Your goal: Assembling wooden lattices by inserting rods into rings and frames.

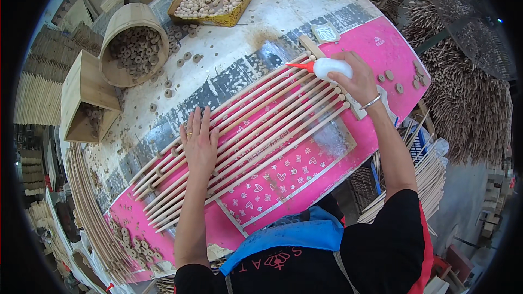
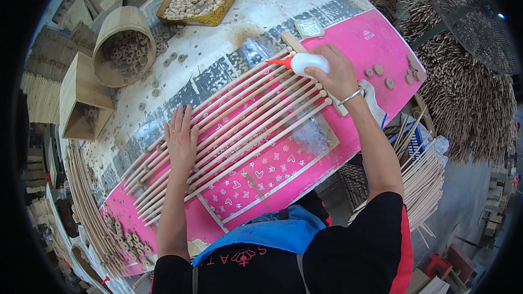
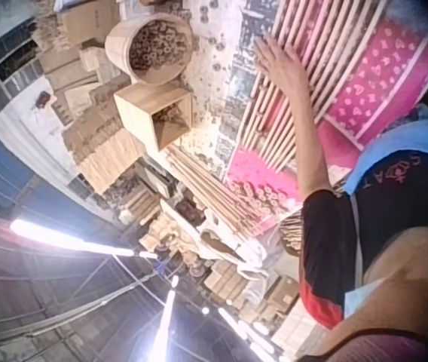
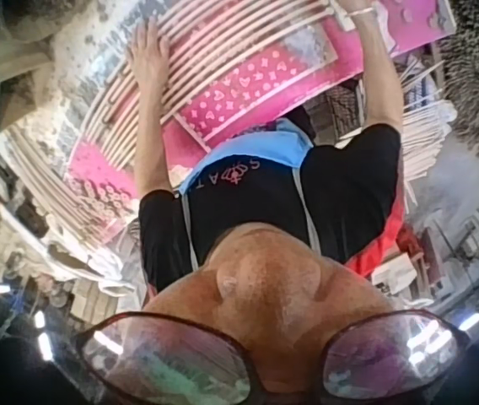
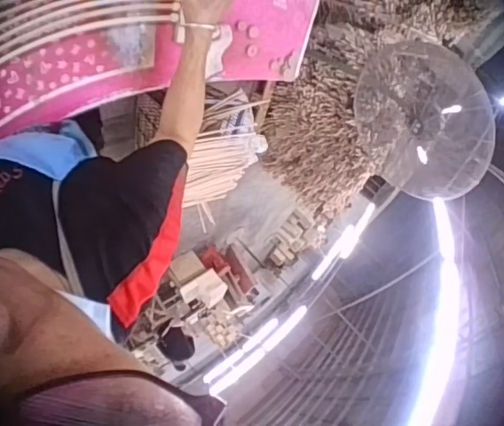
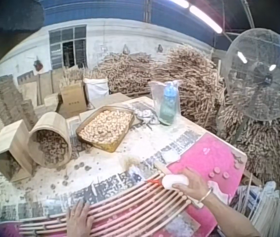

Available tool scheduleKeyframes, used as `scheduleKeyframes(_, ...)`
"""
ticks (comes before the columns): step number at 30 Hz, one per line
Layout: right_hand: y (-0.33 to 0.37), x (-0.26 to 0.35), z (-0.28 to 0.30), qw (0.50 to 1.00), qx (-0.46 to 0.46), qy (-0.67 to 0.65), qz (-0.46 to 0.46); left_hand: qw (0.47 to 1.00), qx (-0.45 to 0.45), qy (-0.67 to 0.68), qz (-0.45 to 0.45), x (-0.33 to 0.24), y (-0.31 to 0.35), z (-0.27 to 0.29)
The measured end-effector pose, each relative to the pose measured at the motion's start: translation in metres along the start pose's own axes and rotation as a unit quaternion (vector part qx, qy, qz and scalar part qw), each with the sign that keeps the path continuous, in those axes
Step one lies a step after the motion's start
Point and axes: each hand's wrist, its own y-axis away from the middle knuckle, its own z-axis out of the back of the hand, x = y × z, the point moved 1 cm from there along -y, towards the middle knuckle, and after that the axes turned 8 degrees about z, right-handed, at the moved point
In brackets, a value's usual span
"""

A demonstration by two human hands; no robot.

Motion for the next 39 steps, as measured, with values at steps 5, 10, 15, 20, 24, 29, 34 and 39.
scheduleKeyframes(5, 0.001, 0.004, 0.002, 1.0, 0.01, -0.005, -0.02, 1.0, -0.002, -0.002, -0.002, 0.001, 0.0, -0.001)
scheduleKeyframes(10, 0.006, 0.008, 0.009, 0.998, -0.01, -0.05, -0.045, 1.0, 0.001, 0.003, 0.002, -0.001, 0.0, 0.001)
scheduleKeyframes(15, 0.013, 0.005, 0.012, 0.999, 0.005, -0.016, -0.028, 1.0, 0.002, 0.004, 0.005, -0.001, -0.001, 0.001)
scheduleKeyframes(20, 0.018, 0.005, 0.008, 0.999, 0.014, -0.012, -0.039, 1.0, 0.001, 0.003, 0.002, -0.001, -0.001, 0.0)
scheduleKeyframes(24, 0.021, 0.008, 0.009, 0.998, 0.017, -0.03, -0.044, 1.0, 0.001, -0.001, 0.002, 0.0, 0.0, 0.0)
scheduleKeyframes(29, 0.032, 0.011, 0.015, 0.997, -0.024, -0.051, -0.053, 1.0, -0.008, -0.002, -0.006, 0.002, -0.001, -0.003)
scheduleKeyframes(34, 0.037, 0.013, 0.014, 0.998, -0.026, -0.029, -0.049, 1.0, -0.009, -0.006, -0.008, 0.003, 0.0, -0.002)
scheduleKeyframes(39, 0.039, 0.017, 0.015, 0.998, -0.014, -0.04, -0.049, 1.0, -0.003, -0.007, -0.005, 0.001, -0.001, -0.002)
